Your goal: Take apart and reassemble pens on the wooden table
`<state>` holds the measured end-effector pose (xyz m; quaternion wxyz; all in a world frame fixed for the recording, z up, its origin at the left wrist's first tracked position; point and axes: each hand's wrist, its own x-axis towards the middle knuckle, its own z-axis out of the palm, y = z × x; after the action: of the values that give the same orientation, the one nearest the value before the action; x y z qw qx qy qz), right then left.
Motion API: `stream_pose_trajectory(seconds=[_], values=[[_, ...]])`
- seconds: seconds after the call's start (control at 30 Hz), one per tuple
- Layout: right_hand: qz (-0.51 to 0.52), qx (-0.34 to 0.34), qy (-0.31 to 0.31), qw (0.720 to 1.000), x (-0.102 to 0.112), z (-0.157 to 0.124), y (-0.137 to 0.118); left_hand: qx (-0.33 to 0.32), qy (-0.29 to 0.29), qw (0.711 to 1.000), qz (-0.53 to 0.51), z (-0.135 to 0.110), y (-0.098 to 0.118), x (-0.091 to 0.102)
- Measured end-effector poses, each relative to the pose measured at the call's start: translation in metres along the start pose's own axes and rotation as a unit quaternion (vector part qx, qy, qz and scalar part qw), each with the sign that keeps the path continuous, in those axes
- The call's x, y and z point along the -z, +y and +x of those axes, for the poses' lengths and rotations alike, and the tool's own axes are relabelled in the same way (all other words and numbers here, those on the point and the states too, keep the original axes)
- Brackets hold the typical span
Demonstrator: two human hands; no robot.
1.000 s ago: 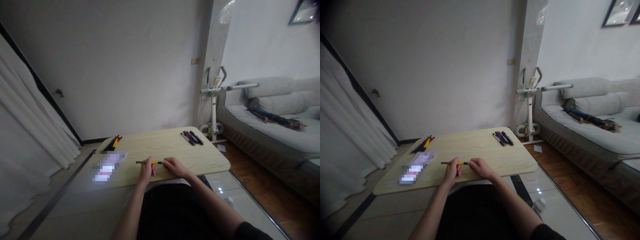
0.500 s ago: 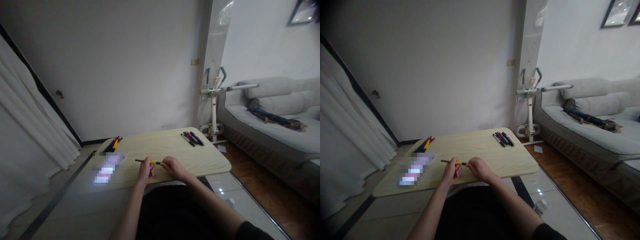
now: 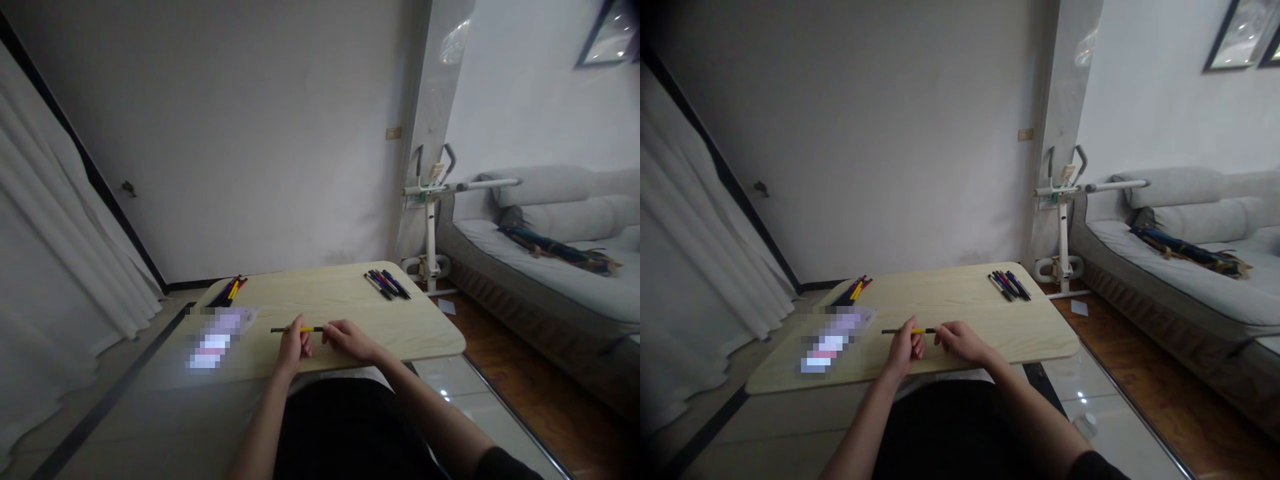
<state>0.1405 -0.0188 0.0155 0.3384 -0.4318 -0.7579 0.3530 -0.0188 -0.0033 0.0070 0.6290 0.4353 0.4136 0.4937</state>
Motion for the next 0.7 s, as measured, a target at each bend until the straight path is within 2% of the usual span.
stream_pose_trajectory(seconds=[0.1,0.27,0.47,0.7], values=[[0.070,-0.013,0.018,0.997,-0.0052,-0.0014,0.0025,-0.023,-0.013,1.000,0.016,-0.0036,-0.0013,0.0001],[0.136,-0.033,0.037,0.989,-0.0021,-0.0045,0.0029,-0.061,-0.025,0.992,0.107,-0.0051,-0.0052,-0.0003],[0.117,-0.037,0.046,0.991,-0.0018,-0.0047,0.0013,-0.061,-0.004,0.991,0.120,-0.0053,-0.0063,-0.0001],[0.095,-0.030,0.052,0.994,-0.0043,-0.0048,0.0023,-0.072,-0.027,0.993,0.089,-0.0064,-0.0055,0.0001]])
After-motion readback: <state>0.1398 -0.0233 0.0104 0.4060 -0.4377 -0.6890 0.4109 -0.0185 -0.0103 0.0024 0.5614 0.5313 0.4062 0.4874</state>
